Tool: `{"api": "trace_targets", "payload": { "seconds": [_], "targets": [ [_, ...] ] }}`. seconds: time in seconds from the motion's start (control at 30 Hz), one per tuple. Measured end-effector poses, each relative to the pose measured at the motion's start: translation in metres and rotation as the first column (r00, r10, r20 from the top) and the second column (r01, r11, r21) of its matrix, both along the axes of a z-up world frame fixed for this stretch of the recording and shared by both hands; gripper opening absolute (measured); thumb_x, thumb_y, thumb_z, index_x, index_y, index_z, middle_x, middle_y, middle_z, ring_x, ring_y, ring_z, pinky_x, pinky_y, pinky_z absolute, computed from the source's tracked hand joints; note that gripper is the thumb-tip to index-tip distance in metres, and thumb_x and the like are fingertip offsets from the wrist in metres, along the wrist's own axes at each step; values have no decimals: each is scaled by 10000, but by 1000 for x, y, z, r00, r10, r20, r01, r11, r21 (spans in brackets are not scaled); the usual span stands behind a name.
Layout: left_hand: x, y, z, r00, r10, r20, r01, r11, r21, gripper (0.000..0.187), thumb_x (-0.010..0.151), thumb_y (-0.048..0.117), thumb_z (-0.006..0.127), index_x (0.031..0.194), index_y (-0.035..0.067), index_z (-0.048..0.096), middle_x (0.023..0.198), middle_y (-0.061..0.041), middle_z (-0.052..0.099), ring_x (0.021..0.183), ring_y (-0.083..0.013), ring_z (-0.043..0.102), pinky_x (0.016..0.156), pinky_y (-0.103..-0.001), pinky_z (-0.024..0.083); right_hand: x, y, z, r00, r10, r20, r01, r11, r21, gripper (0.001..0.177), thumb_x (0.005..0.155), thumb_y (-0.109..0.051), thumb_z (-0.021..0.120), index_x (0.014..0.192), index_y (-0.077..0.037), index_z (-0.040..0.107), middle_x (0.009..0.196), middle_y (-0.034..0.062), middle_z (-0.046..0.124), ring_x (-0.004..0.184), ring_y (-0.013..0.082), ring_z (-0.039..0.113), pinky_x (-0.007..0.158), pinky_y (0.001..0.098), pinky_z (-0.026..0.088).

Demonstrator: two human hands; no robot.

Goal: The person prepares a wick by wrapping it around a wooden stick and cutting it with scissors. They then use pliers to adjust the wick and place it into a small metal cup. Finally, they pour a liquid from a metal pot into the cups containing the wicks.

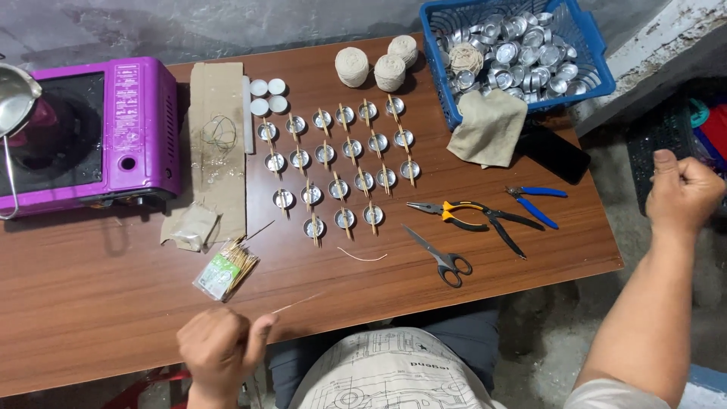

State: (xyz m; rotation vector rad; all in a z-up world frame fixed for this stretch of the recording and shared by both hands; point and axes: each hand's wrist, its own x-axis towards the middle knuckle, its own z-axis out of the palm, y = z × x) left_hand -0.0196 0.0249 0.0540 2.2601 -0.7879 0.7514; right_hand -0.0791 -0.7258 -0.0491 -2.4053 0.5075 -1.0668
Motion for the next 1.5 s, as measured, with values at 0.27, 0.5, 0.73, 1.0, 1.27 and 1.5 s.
{"api": "trace_targets", "payload": {
  "seconds": [0.27,0.5,0.73,1.0,1.27,1.5],
  "targets": [
    [-1,-24,-16,991,-95,-91,91,995,-47,485,938,201,656,540,163,382,446,31,354,370,-109,309,384,-284,247,-2,-52,-56,985,-126,-116,126,992,-8,575,1386,-191,858,872,-20,666,774,54,608,722,135,488,662,377,373],
    [-8,-37,-30,967,-151,-203,138,987,-78,505,920,246,662,564,134,323,499,-9,272,420,-172,252,441,-342,219,2,-27,-68,945,-84,-315,177,943,280,466,1267,-263,748,868,-40,656,778,29,611,709,135,523,637,354,418],
    [-13,-55,-54,928,-207,-311,161,973,-167,429,908,247,696,588,145,428,470,41,405,393,-154,359,424,-311,291,24,-9,-70,876,-32,-482,217,917,334,364,1158,-370,686,1005,-39,704,853,46,620,798,194,560,682,412,423],
    [-16,-62,-67,932,-209,-295,156,969,-192,448,945,226,659,607,139,378,499,18,336,420,-164,309,448,-320,259,25,21,-55,970,21,-242,92,889,448,343,1110,-289,685,1336,-32,681,1231,128,682,1118,187,619,932,318,493],
    [-21,-75,-75,912,-256,-321,183,953,-240,461,931,209,685,608,140,363,507,14,333,420,-173,301,450,-333,261,6,51,-39,979,-42,-198,93,961,259,299,1108,-223,703,1303,3,705,1251,205,676,1155,297,624,965,412,492],
    [-24,-91,-82,932,-221,-288,178,969,-169,483,950,236,675,616,137,341,520,2,303,421,-185,299,438,-339,262,12,218,29,975,134,179,-102,979,-178,71,1044,32,687,1087,62,638,1073,226,644,1028,385,608,931,510,481]
  ]
}}
